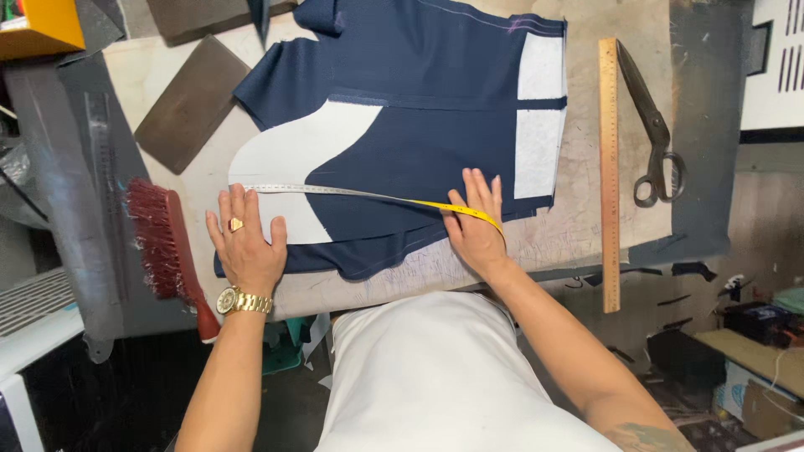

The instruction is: The person measures and marks dark blue fabric with a measuring tape and pink chalk, using a wooden ruler to draw straight lines on a workbench.

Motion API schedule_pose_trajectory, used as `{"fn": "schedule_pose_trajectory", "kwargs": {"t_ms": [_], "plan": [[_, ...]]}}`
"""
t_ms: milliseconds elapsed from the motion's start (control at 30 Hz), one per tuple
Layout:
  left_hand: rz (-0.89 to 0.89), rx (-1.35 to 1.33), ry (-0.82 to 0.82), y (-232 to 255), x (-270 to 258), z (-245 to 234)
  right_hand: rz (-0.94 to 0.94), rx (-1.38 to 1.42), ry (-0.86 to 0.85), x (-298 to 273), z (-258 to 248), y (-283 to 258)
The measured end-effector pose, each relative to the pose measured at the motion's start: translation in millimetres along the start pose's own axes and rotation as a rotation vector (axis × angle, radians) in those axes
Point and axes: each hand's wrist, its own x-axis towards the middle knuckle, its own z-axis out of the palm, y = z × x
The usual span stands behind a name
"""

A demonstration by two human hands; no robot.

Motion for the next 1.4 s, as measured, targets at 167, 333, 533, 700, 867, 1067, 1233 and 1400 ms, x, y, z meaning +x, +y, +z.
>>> {"fn": "schedule_pose_trajectory", "kwargs": {"t_ms": [167, 333, 533, 700, 867, 1067, 1233, 1400], "plan": [[0.029, 0.021, -0.005, -2, 0, 1, 0.333, -0.249, 0.068, -49, -20, 43], [-0.002, 0.015, -0.068, -1, 2, -8, 0.832, -0.231, 0.095, -70, -29, 85], [-0.035, -0.020, -0.100, 3, 3, -9, 1.130, 0.026, 0.023, -50, -44, 62], [-0.047, -0.012, -0.084, 2, 1, -6, 1.227, 0.243, 0.039, -65, -23, 89], [-0.051, -0.006, -0.077, 4, 3, -7, 1.198, 0.179, 0.142, -75, -20, 104], [-0.060, -0.016, -0.084, 1, 1, -5, 0.973, 0.028, 0.150, -55, -51, 58], [-0.042, 0.006, -0.046, 0, 1, 1, 0.369, 0.201, 0.246, -16, -13, 8], [-0.027, 0.058, -0.011, 1, 1, -1, 0.159, 0.026, 0.061, 3, 26, 36]]}}
